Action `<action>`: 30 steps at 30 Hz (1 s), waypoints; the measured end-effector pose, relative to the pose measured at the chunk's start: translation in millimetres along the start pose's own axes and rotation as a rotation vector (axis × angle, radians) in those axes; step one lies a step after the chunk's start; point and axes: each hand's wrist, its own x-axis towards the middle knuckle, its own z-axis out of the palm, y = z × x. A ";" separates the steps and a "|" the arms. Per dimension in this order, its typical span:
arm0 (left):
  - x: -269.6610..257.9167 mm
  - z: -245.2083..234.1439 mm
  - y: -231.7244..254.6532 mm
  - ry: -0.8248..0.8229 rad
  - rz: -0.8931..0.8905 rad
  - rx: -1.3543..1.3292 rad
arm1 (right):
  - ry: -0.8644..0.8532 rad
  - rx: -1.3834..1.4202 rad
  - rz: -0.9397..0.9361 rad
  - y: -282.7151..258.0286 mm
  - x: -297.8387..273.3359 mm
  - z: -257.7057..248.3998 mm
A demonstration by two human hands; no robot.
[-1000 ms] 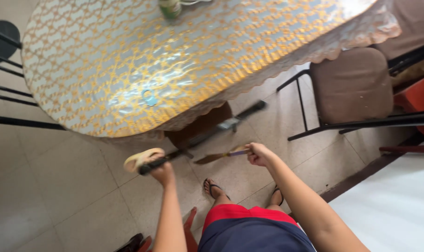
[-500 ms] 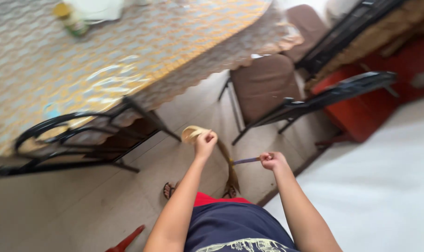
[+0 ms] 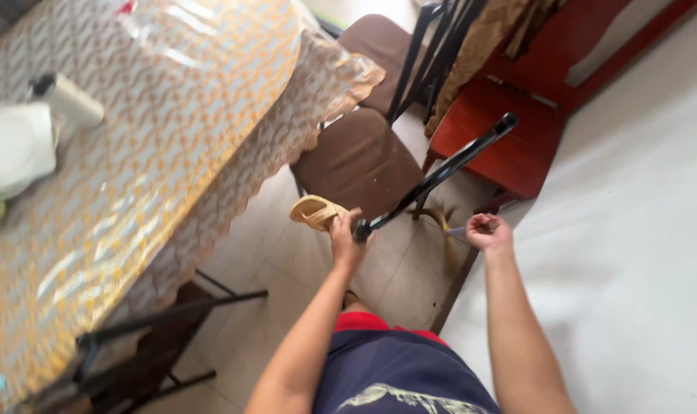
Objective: The person sweeps the tiled floor using a broom, moving chairs aside to reach under the table and around furniture, and picks up a small mat.
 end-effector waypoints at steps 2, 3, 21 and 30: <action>1.0 5.2 3.8 -0.012 -0.005 -0.096 | -0.062 -0.031 0.103 -16.7 8.0 27.5; 0.3 6.8 2.1 -0.050 -0.066 -0.177 | -0.087 -0.054 0.154 -23.5 10.5 38.7; -104.9 -88.8 -73.9 0.283 -0.337 -0.432 | 0.204 -0.797 0.434 148.0 129.9 132.9; -102.1 -213.3 -111.0 0.917 -0.388 0.159 | 0.470 -0.890 0.474 429.6 125.1 150.0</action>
